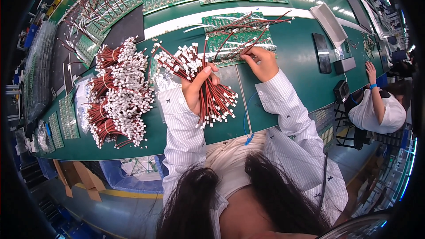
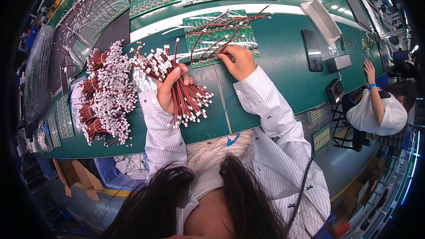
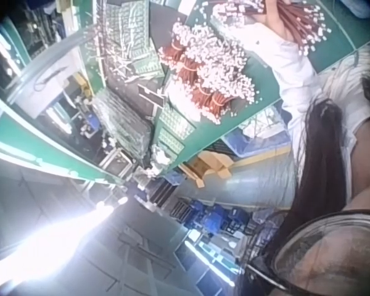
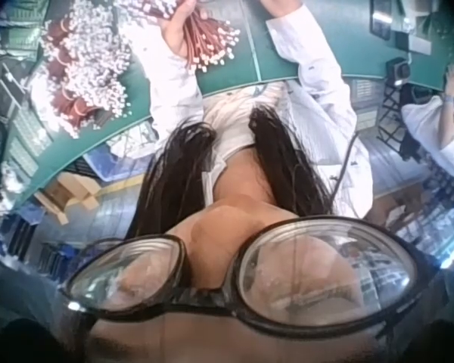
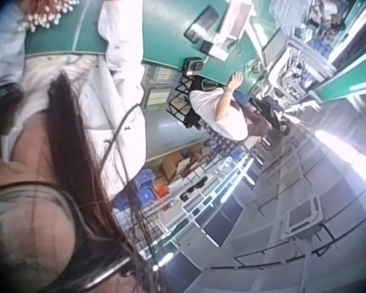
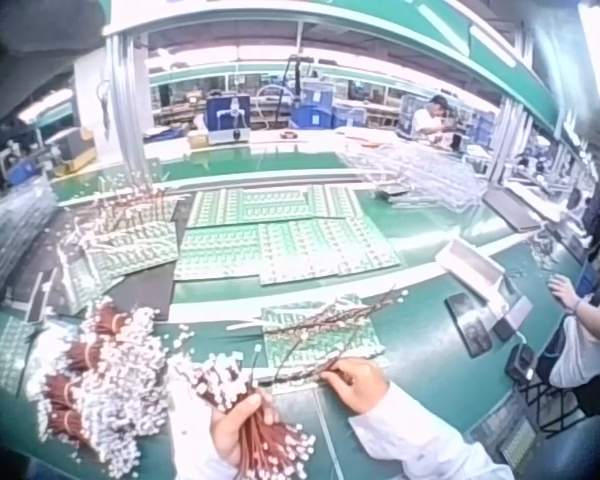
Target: The person organizes and bundles electrical wires with connectors by hand.
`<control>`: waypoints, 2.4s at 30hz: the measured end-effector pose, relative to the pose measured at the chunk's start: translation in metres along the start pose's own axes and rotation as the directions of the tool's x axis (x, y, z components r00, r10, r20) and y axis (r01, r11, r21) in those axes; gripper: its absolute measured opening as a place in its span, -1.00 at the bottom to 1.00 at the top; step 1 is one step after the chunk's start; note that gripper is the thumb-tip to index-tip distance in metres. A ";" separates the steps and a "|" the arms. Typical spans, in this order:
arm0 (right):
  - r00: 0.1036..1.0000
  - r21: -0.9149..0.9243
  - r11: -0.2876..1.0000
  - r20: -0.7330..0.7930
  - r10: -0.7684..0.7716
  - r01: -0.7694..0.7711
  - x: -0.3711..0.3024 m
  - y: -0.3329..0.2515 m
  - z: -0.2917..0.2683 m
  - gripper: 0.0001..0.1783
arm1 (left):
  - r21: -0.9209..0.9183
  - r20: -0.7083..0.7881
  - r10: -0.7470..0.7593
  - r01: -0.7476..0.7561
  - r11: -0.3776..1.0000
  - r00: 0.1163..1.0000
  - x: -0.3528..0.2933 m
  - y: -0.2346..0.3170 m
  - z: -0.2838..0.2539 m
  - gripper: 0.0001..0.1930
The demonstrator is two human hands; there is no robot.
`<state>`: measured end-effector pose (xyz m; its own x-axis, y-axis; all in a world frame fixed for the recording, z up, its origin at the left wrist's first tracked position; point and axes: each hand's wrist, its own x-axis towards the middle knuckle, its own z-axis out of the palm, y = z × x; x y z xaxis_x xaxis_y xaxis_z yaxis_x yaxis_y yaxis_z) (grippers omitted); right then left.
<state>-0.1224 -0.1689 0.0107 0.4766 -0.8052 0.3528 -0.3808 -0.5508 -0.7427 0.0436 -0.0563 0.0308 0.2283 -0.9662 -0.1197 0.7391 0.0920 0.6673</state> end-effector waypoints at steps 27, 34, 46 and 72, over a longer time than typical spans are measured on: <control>0.950 -0.326 0.913 -0.107 -0.294 0.246 -0.011 0.001 0.006 -0.90 | -0.026 0.219 -0.161 0.170 0.985 0.962 0.001 -0.006 -0.012 -0.83; 0.994 0.007 0.998 0.082 -0.070 0.069 -0.018 -0.057 -0.020 -0.92 | -0.083 0.370 -0.133 0.175 0.981 0.919 -0.003 -0.009 -0.008 -0.83; 0.988 0.697 0.708 0.011 0.155 -0.118 0.011 -0.085 -0.038 -0.86 | 0.027 0.323 -0.288 0.295 0.955 0.902 -0.008 -0.010 -0.001 -0.80; 0.966 0.842 0.507 0.062 0.251 -0.186 -0.030 -0.060 -0.048 -0.81 | -0.060 0.188 -0.227 0.242 0.968 0.955 -0.002 -0.009 -0.005 -0.88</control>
<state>-0.1515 -0.1224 0.0722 0.4143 -0.9023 0.1192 0.3854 0.0553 -0.9211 0.0399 -0.0544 0.0218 -0.0692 -0.9894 -0.1274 0.8092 -0.1304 0.5729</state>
